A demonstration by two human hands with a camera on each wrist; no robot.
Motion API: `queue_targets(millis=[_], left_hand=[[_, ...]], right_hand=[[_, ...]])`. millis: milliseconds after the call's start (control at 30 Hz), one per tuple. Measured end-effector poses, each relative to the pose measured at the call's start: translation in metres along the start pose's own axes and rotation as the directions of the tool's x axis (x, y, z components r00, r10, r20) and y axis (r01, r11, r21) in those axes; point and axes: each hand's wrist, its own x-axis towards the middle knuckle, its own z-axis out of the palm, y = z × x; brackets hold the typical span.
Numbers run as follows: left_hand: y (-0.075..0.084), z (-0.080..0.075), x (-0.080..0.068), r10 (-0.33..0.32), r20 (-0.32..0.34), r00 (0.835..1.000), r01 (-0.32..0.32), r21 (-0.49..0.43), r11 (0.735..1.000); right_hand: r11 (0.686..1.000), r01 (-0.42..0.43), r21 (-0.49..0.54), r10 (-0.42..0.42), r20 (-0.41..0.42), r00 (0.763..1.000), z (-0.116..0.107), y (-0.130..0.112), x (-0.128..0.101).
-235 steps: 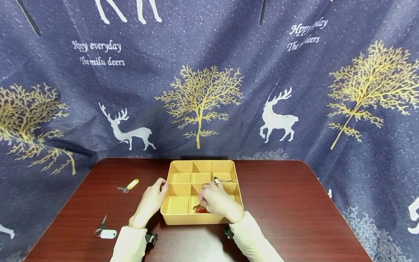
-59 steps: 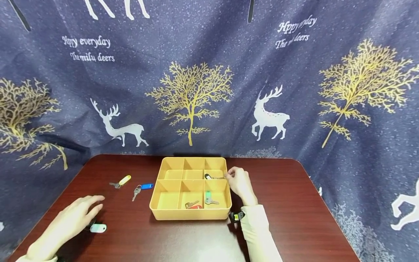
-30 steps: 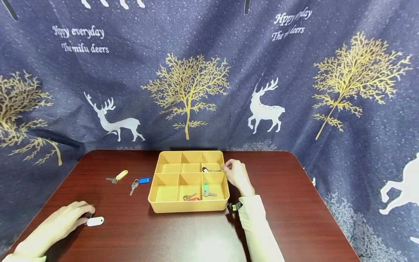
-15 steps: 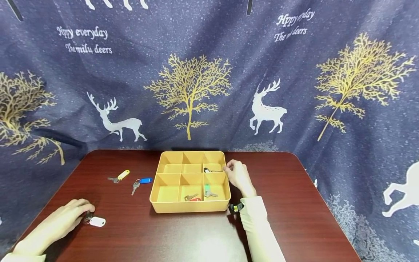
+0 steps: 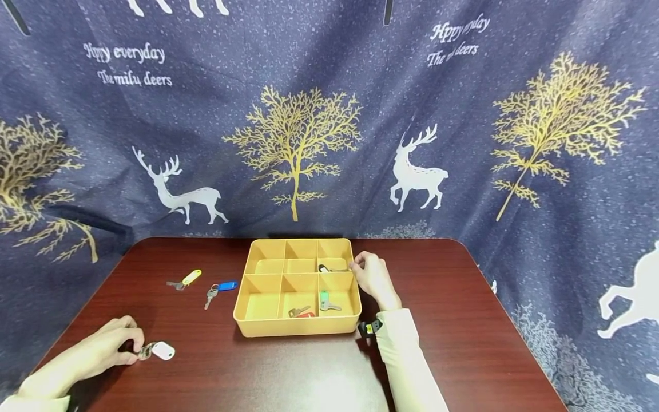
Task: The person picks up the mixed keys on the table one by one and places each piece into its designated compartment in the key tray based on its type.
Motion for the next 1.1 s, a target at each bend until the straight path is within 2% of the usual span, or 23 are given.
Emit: queue_targets(millis=[67,133,467,700,800,967,1100], left_hand=[[0.004,-0.004,0.002,-0.079,0.082,0.994,0.082,-0.032,0.996],[0.007,-0.006,0.003,-0.113,0.134,0.985,0.122,-0.064,0.99],[0.007,-0.006,0.005,-0.075,0.189,0.979,0.106,-0.164,0.981],[0.007,0.001,-0.001,-0.014,0.171,0.985,0.065,-0.296,0.953],[0.007,0.005,-0.002,-0.004,0.14,0.99,0.049,-0.316,0.948],[0.007,0.008,-0.001,0.029,0.052,0.998,-0.012,-0.312,0.95],[0.008,0.005,0.006,0.042,0.027,0.999,-0.03,-0.343,0.939]], right_hand=[[1.0,0.001,0.008,-0.001,0.003,1.0,-0.001,0.0,0.0],[1.0,0.001,0.016,-0.001,0.006,1.0,-0.001,0.0,0.0],[1.0,-0.002,0.014,0.001,0.017,1.0,-0.001,0.0,-0.001],[1.0,0.003,-0.003,-0.003,0.007,1.0,0.0,0.001,-0.001],[1.0,0.009,-0.005,-0.009,0.001,1.0,0.0,0.001,-0.001],[1.0,0.015,0.006,-0.015,0.007,1.0,0.0,0.0,-0.001],[1.0,0.01,0.004,-0.01,0.002,1.0,0.001,0.0,-0.001]])
